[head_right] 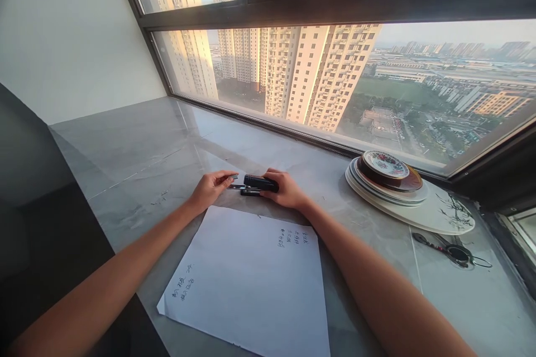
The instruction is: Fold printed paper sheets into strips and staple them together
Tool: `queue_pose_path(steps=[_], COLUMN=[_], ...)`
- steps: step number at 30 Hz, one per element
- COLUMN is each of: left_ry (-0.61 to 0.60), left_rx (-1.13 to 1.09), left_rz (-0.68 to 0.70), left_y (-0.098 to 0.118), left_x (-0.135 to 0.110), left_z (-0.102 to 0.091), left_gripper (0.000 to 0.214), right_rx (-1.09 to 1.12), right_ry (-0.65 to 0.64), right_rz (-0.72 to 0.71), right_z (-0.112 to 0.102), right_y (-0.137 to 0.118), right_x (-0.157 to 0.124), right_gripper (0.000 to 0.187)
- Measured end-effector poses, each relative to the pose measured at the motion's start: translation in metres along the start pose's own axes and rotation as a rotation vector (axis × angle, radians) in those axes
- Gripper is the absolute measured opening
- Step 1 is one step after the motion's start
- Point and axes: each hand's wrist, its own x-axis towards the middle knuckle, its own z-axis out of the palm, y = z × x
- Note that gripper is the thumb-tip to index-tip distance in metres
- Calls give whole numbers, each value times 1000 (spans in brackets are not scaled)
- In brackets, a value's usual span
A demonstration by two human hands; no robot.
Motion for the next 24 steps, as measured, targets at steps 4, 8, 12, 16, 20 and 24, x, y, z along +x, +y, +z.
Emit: queue_pose_path(steps=[4, 8, 12, 16, 20, 24], left_ry=[-23, -6, -49, -79, -71, -65], left_rx=[165, 273, 282, 269, 284, 338], left_rz=[125, 173, 169, 168, 194, 240], left_y=[2, -2, -8, -8, -9, -12], left_x=[0, 1, 2, 2, 1, 0], left_z=[1, 0, 1, 1, 1, 2], left_gripper=[31, 27, 25, 24, 23, 23], right_rx=[6, 7, 5, 8, 5, 3], right_ry=[3, 5, 5, 2, 5, 4], right_rz=[-11, -11, -14, -19, -20, -21], right_z=[0, 0, 0, 0, 0, 1], right_y=[0, 0, -1, -1, -1, 0], right_x=[0, 0, 0, 0, 0, 0], right_gripper=[25, 24, 25, 24, 23, 23])
